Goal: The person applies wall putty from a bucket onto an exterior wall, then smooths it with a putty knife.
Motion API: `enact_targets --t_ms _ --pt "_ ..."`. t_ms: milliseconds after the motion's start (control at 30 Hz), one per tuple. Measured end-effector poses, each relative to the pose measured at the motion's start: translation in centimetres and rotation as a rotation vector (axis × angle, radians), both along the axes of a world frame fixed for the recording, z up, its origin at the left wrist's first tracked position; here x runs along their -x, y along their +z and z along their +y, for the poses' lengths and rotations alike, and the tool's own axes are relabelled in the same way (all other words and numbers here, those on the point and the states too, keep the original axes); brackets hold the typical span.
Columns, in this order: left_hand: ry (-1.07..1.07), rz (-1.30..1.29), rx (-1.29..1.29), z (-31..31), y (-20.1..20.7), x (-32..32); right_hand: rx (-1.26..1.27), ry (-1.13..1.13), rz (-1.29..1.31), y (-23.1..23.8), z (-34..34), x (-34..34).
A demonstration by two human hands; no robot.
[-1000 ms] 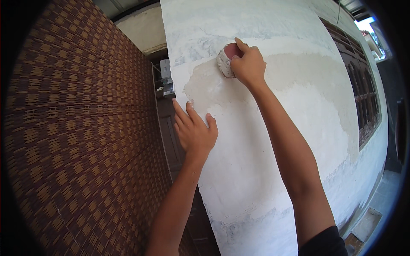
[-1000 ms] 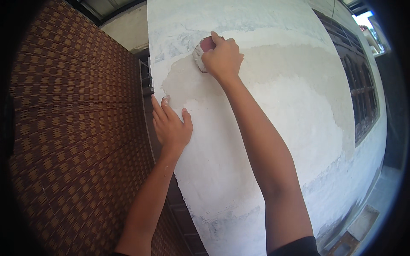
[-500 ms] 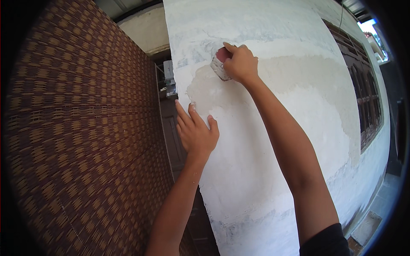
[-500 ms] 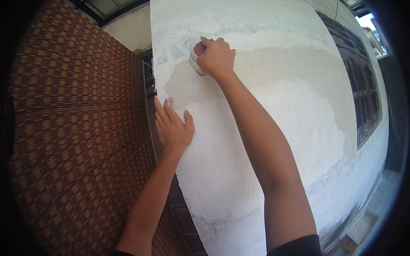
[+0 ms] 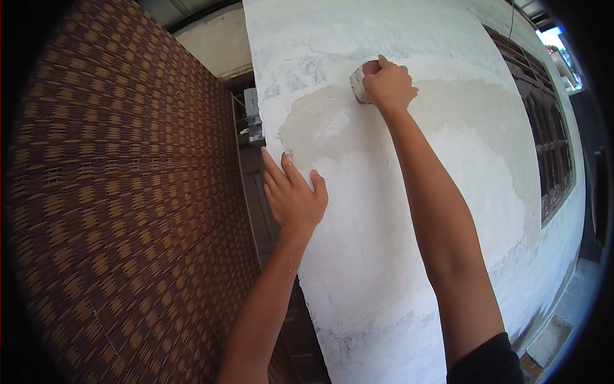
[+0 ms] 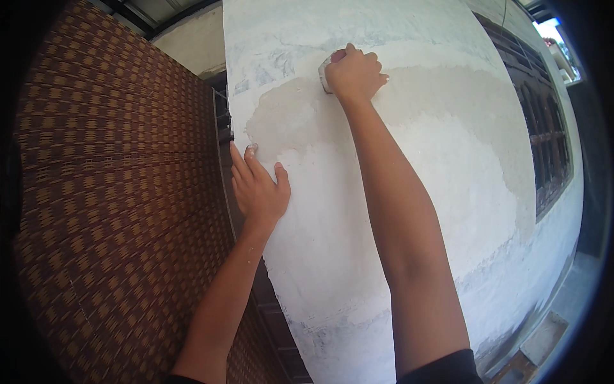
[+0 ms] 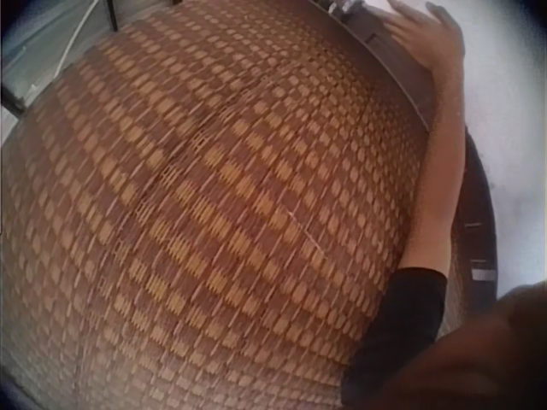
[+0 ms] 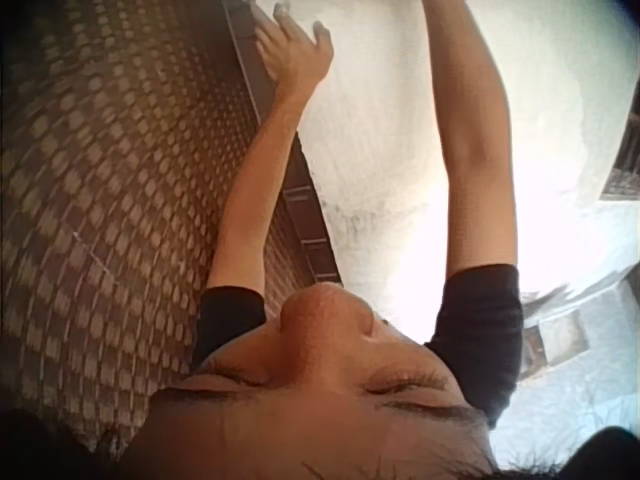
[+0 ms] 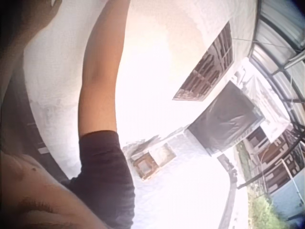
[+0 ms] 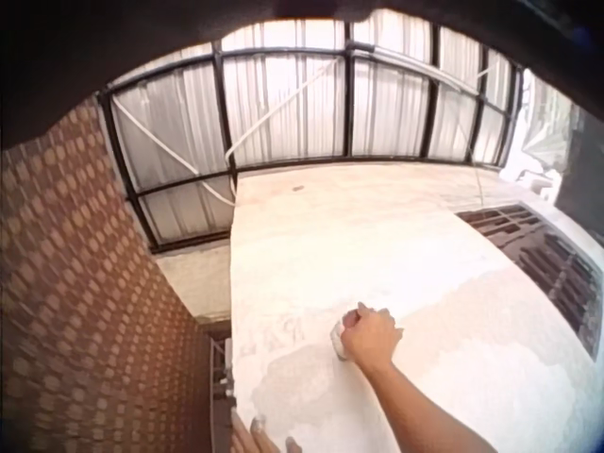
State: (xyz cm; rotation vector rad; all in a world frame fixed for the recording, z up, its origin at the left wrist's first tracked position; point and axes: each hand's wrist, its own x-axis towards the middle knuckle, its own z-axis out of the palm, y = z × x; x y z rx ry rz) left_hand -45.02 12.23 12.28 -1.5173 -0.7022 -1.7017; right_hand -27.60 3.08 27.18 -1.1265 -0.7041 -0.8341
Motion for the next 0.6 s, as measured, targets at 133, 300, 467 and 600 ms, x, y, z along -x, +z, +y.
enact_targets --t_ms 133,300,467,600 --pt "0.009 -0.003 0.002 0.0 0.1 0.0 -0.269 0.048 -0.135 -0.2 -0.3 0.0" --pt "0.023 -0.001 -0.013 0.5 0.0 0.6 -0.023 0.227 -0.397 -0.9 2.2 6.3" --pt "-0.003 0.011 0.004 0.1 0.1 0.2 -0.018 0.009 -0.034 -0.8 0.0 -0.5" --pt "0.042 0.035 -0.098 -0.1 0.0 0.2 -0.193 0.042 -0.043 -2.2 -1.5 -3.9"
